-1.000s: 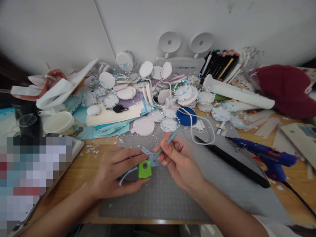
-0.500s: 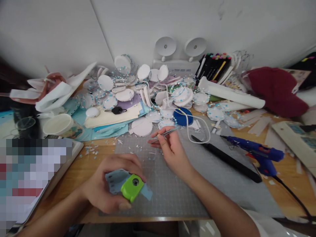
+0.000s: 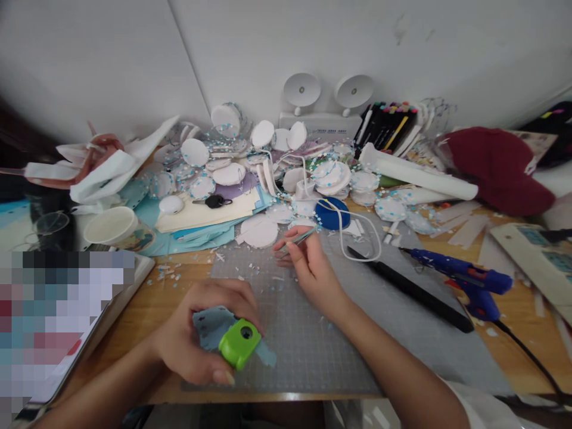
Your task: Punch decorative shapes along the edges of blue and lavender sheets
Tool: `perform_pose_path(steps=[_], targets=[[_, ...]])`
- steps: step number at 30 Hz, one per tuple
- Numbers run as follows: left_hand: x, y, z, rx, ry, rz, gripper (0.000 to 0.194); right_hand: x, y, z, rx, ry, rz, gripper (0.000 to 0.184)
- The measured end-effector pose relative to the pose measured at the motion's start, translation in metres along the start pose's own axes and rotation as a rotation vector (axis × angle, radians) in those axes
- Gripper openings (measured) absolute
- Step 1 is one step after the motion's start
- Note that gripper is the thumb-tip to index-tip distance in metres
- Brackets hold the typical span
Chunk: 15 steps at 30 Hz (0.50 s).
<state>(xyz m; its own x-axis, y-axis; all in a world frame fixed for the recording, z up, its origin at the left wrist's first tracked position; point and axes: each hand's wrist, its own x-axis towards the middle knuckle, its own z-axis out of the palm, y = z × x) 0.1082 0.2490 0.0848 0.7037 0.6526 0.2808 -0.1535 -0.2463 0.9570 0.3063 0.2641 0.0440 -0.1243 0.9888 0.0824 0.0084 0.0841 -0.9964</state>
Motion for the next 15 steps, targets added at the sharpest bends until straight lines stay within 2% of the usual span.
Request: perform_pose_path(steps=[4,10,15], targets=[[0.0004,0.0014,-0.0005,-0.002,0.009,0.002,0.033,-0.0024,0.0003,0.0015,0.021,-0.067,0.038,0.016],[0.0006,0.001,-0.0003,-0.024,0.002,0.006,0.031,-0.0037,-0.0035,0.0019,0.018,-0.077,0.007,0.014],[0.0009,0.0006,0.0007,-0.028,0.005,0.002,0.031,-0.0029,-0.0063,-0.0012,-0.193,-0.058,-0.081,0.02]])
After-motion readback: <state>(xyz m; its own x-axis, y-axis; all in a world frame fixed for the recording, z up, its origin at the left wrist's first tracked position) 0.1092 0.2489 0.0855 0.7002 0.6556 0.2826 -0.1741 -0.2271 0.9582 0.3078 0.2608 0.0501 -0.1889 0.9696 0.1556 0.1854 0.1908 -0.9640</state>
